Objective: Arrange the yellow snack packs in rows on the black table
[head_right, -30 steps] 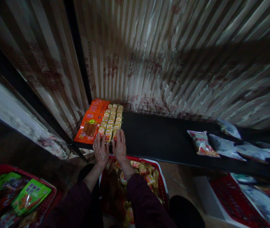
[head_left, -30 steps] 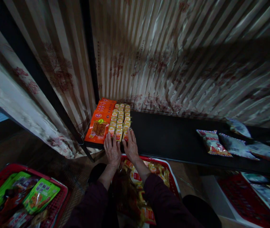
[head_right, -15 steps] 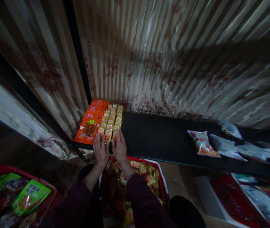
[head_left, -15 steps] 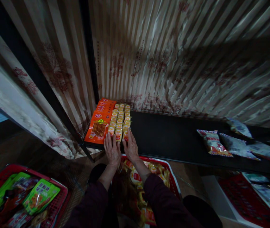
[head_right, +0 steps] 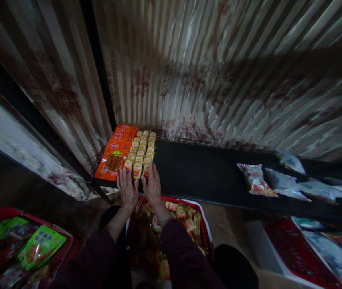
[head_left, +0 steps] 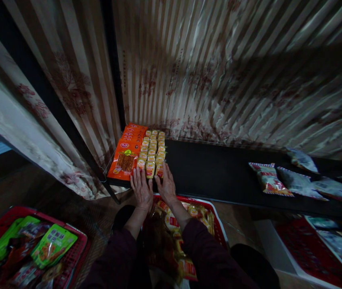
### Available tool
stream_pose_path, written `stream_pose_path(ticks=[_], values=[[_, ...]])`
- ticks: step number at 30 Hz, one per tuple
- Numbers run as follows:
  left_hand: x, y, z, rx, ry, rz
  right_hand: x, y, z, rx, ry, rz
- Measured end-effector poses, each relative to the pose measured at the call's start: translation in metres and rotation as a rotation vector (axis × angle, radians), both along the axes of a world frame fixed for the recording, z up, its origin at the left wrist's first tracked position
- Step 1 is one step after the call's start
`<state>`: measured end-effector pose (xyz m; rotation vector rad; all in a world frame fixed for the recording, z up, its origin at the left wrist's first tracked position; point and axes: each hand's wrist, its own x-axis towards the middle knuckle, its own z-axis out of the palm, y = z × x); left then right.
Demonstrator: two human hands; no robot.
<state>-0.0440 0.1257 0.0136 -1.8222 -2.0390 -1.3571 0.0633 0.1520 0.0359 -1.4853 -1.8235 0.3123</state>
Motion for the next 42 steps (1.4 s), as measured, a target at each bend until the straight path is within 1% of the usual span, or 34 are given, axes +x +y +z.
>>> stream_pose_path(ticks=[9,13,16,20,25,29,33,42], values=[[0.007,-0.014,0.003,0.008,-0.016,-0.042,0.001,-0.011,-0.003,0.016,0.006,-0.035],[0.014,-0.026,0.003,0.028,-0.039,-0.08,0.003,-0.024,-0.005,0.026,0.008,-0.047],[0.021,-0.035,0.0,0.042,-0.051,-0.12,0.004,-0.036,-0.005,0.028,0.017,-0.048],[0.028,-0.047,-0.004,0.049,-0.042,-0.133,0.006,-0.05,-0.005,0.036,0.038,-0.066],[0.032,-0.057,-0.002,0.038,-0.044,-0.148,0.009,-0.061,-0.002,0.009,0.038,-0.073],[0.033,-0.068,-0.002,0.01,-0.052,-0.201,0.013,-0.072,-0.002,0.023,0.041,-0.068],[0.037,-0.083,-0.008,-0.004,-0.046,-0.26,0.019,-0.088,-0.008,0.03,0.051,-0.073],[0.054,-0.108,-0.026,-0.09,-0.048,-0.316,0.035,-0.117,-0.023,-0.006,0.044,-0.095]])
